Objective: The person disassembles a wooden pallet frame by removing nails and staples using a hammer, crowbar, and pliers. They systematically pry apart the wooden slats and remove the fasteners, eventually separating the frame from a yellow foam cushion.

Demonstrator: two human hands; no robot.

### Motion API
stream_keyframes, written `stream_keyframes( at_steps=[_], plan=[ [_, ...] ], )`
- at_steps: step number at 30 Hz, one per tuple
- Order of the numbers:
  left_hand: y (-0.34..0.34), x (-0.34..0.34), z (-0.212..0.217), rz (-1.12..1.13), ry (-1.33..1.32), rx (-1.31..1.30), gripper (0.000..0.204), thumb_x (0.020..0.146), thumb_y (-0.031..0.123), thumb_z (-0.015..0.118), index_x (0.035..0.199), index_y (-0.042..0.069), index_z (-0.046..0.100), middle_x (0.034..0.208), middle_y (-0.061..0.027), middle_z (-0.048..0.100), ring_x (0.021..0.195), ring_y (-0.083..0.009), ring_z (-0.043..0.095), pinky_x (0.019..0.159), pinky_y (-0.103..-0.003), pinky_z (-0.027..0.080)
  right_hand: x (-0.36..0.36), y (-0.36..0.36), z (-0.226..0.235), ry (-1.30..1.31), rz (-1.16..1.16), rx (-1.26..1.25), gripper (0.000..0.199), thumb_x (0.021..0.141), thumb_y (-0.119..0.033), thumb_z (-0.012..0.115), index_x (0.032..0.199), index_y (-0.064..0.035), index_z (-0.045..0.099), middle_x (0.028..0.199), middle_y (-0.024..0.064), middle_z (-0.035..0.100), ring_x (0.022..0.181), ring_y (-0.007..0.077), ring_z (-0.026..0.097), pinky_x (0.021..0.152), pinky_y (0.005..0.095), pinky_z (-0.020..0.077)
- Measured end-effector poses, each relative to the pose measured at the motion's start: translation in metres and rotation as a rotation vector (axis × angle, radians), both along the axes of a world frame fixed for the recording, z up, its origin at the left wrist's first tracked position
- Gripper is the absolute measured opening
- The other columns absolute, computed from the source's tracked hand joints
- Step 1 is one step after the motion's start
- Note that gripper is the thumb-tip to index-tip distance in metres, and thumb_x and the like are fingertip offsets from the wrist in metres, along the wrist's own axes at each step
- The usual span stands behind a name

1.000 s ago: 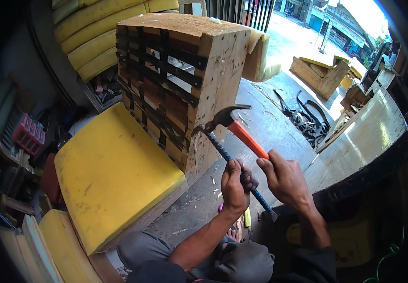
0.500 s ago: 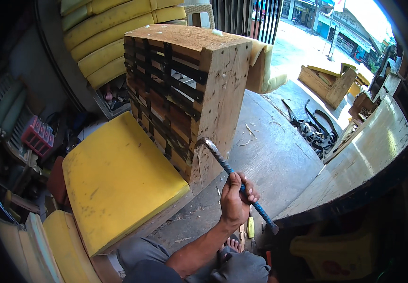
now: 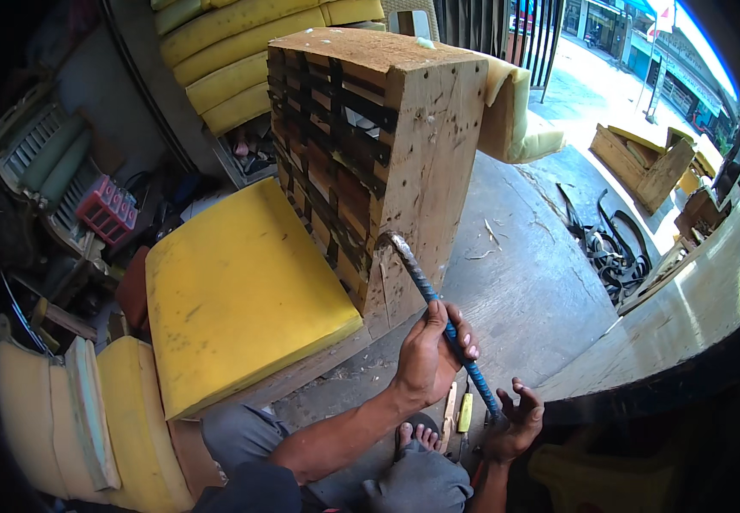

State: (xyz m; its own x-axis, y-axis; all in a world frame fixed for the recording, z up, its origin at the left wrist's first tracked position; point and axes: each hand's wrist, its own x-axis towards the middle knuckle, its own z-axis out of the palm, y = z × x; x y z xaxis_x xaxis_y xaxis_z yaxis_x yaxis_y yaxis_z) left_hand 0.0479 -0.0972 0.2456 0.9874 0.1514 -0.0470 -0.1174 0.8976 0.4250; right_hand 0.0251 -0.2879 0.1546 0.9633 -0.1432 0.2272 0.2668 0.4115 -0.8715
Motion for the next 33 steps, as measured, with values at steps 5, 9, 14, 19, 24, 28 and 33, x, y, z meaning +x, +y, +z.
stream_keyframes(
  at_steps=[5,9,14,19,24,28,33],
  plan=[
    [0.021,-0.015,0.002,-0.071,0.144,0.598,0.044,0.106,0.046,0.043,0.111,0.004,0.057,0.093,-0.0126,0.063,0.094,-0.0259,0.064,0.083,-0.042,0.052,0.018,0.008,-0.001,-0.086,0.291,0.523,0.065,0.106,-0.054,0.031,0.103,-0.0004,0.066,0.091,0.0161,0.066,0.095,0.0310,0.064,0.096,0.0541,0.0513],
    [0.072,-0.012,0.105,-0.153,0.448,1.966,0.043,0.105,0.037,0.053,0.100,-0.003,0.069,0.085,-0.0089,0.069,0.089,-0.0147,0.068,0.073,-0.030,0.055,0.020,-0.005,0.005,-0.077,0.436,0.786,0.072,0.104,-0.061,0.030,0.086,-0.0034,0.069,0.070,0.0125,0.062,0.077,0.0297,0.063,0.095,0.0551,0.0502],
    [0.147,0.068,0.237,0.928,-0.314,1.978,0.048,0.105,0.040,0.052,0.092,-0.002,0.072,0.080,-0.0070,0.071,0.073,-0.0092,0.063,0.070,-0.025,0.050,0.026,-0.005,0.007,-0.196,0.646,0.959,0.088,0.104,-0.064,0.023,0.051,-0.0030,0.060,0.041,0.0087,0.051,0.034,0.0232,0.050,0.059,0.0376,0.0465],
    [0.231,0.188,0.252,0.408,-0.338,2.385,0.056,0.105,0.049,0.042,0.114,0.001,0.069,0.090,-0.0079,0.072,0.083,-0.0193,0.066,0.078,-0.034,0.053,0.023,-0.001,0.027,-0.320,0.720,0.899,0.082,0.105,-0.062,0.025,0.047,-0.0091,0.048,0.037,0.0036,0.040,0.028,0.0164,0.040,0.040,0.0319,0.0320],
    [0.195,0.186,0.232,0.192,-0.226,2.122,0.052,0.107,0.044,0.040,0.137,0.005,0.058,0.127,-0.0127,0.064,0.114,-0.0217,0.060,0.100,-0.033,0.045,0.039,-0.016,0.155,-0.789,1.003,0.666,0.068,0.108,-0.049,0.032,0.051,-0.0130,0.028,0.042,-0.0017,0.030,0.029,0.0106,0.030,0.032,0.0285,0.0321],
    [0.199,0.184,0.259,0.250,-0.101,2.243,0.056,0.107,0.047,0.038,0.145,0.009,0.052,0.139,-0.0130,0.059,0.125,-0.0237,0.056,0.108,-0.034,0.042,0.016,0.006,0.198,-0.687,0.724,0.603,0.066,0.105,-0.052,0.043,0.052,-0.0150,0.029,0.041,-0.0035,0.028,0.027,0.0071,0.023,0.028,0.0244,0.0278],
    [0.206,0.149,0.216,0.645,-0.262,1.936,0.048,0.106,0.041,0.042,0.133,0.007,0.063,0.131,-0.0158,0.064,0.121,-0.0267,0.060,0.106,-0.035,0.043,0.015,0.013,0.188,-0.785,0.845,0.461,0.066,0.106,-0.045,0.045,0.054,-0.0043,0.043,0.044,0.0021,0.039,0.032,0.0137,0.039,0.035,0.0307,0.0395]
  ],
)
